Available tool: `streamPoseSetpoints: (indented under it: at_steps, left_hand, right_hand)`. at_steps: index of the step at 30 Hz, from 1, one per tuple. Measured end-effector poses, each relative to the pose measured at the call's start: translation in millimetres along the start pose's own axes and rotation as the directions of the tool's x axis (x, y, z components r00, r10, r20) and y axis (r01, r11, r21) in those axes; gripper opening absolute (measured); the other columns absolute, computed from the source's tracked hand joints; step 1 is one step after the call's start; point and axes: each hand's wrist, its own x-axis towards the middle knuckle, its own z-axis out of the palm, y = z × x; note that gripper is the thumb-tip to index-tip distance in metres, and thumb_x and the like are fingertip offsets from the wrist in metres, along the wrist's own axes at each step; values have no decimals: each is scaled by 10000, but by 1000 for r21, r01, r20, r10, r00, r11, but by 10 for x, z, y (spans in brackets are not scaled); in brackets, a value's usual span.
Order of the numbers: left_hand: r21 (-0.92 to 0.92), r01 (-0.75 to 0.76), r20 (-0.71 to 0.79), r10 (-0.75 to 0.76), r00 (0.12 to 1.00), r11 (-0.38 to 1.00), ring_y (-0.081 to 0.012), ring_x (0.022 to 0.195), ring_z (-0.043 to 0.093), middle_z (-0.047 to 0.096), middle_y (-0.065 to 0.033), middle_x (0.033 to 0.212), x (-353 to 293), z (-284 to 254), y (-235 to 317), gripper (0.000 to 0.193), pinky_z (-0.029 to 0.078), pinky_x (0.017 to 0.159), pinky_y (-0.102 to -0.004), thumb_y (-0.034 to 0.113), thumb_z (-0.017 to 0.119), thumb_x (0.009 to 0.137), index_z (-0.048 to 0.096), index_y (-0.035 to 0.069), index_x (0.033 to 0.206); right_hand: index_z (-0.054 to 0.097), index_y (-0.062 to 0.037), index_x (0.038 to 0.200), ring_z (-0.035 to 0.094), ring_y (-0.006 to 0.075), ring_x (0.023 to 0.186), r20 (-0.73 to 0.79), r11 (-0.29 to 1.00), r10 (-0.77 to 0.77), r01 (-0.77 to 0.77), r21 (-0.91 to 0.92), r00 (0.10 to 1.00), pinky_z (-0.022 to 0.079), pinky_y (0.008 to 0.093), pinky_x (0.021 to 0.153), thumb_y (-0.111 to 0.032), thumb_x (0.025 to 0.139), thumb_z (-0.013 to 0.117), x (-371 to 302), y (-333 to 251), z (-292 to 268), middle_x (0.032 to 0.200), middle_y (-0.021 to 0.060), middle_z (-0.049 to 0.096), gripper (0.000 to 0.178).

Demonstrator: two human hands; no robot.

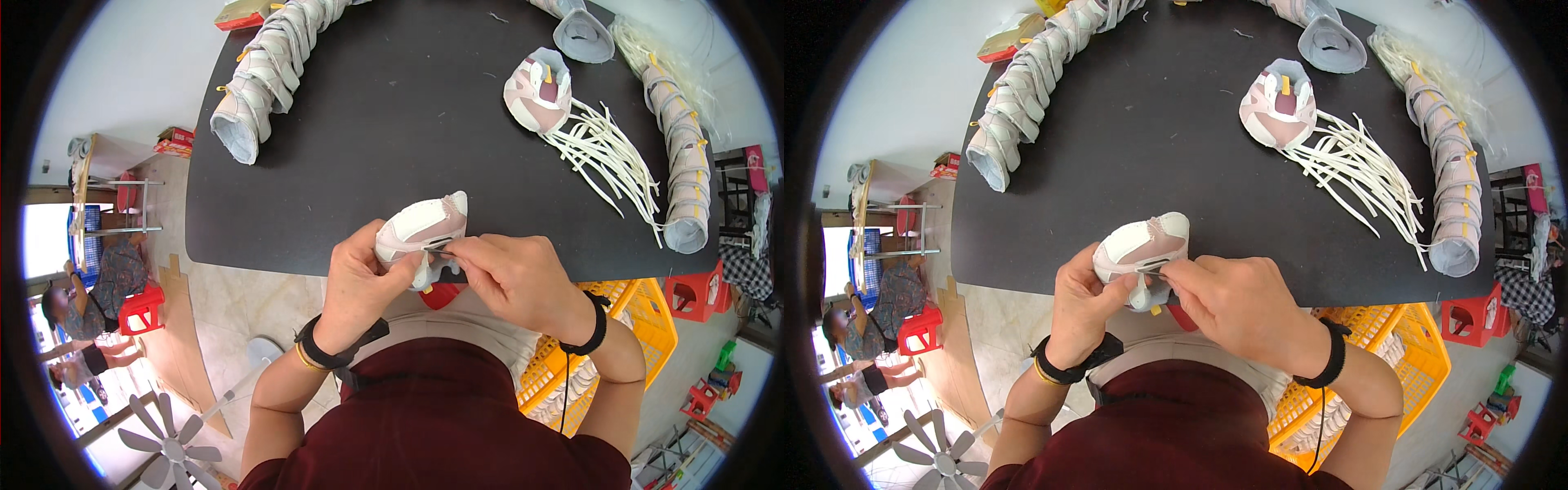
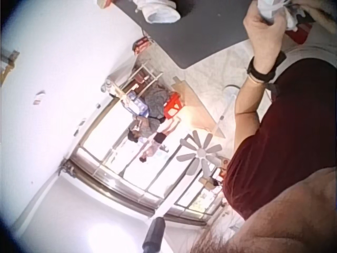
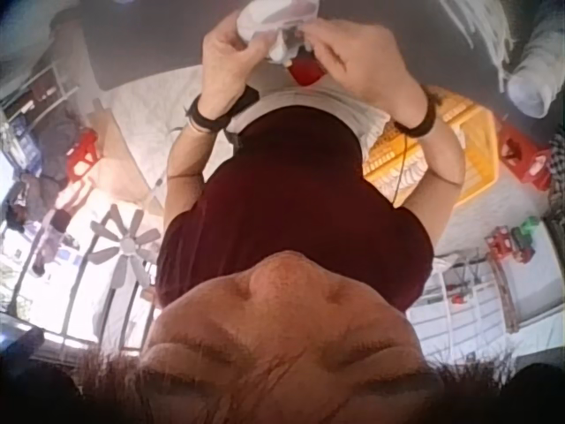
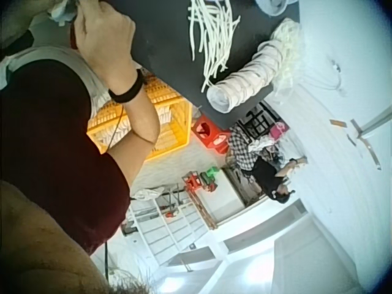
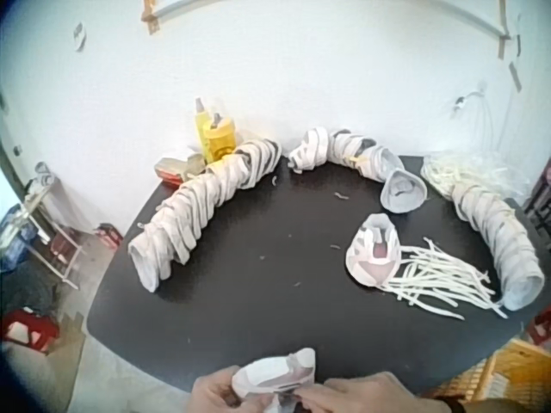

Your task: Assembling shoe uppers by hand, securing components using a manual tool.

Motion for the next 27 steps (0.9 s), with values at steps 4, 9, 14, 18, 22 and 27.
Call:
streamPoseSetpoints:
  at_steps: [4, 9, 14, 18, 22, 27]
  left_hand:
    - [-46, -32, -10, 31, 999, 998, -84, 838, 649, 694, -65, 924, 5, 16, 9, 167, 533, 742, -237, -11, 606, 877, 605, -31, 1043]
    - [-49, -20, -15, 19, 1000, 999, -85, 830, 645, 694, -66, 921, 8, 16, 16, 163, 530, 741, -242, -10, 599, 884, 603, -32, 1045]
    - [-37, 10, 22, -9, 1000, 999, -83, 822, 641, 695, -61, 904, 26, 6, 58, 159, 521, 720, -238, 1, 594, 892, 605, -27, 1048]
    - [-47, -16, 10, 17, 1000, 999, -66, 772, 626, 685, -33, 876, 28, 29, 39, 151, 505, 673, -218, 5, 601, 890, 615, -17, 1038]
    - [324, -84, -46, 104, 994, 942, -26, 678, 575, 664, -21, 816, -32, 65, 49, 139, 455, 578, -204, 29, 617, 881, 635, 3, 1016]
    - [518, -132, 4, 153, 988, 845, -86, 590, 566, 617, -71, 719, 20, 147, 101, 103, 432, 528, -258, 44, 607, 883, 633, 7, 976]
  right_hand:
    - [634, -82, 972, 605, 294, 560, 25, 1000, -14, 14, -13, 1000, 474, 388, 481, -115, 874, 608, 20, 4, -17, 676, 96, 611, 107]
    - [617, -82, 967, 590, 294, 543, 32, 998, -40, 41, -37, 999, 463, 393, 472, -122, 878, 611, 37, 31, -21, 648, 92, 588, 98]
    - [606, -86, 958, 594, 278, 539, 65, 995, -58, 64, -83, 996, 470, 388, 464, -128, 869, 625, 49, 44, -45, 646, 80, 585, 100]
    - [597, -85, 949, 604, 261, 536, 85, 989, -68, 78, -129, 994, 480, 386, 460, -116, 837, 629, 51, 37, -65, 646, 73, 586, 121]
    - [574, -55, 958, 622, 272, 533, 183, 960, -35, 84, -266, 983, 491, 379, 460, -81, 784, 608, 8, -40, -113, 642, 77, 586, 179]
    - [553, -1, 960, 633, 302, 531, 284, 945, 11, 83, -318, 959, 503, 393, 475, -55, 768, 583, 1, -45, -87, 639, 110, 603, 201]
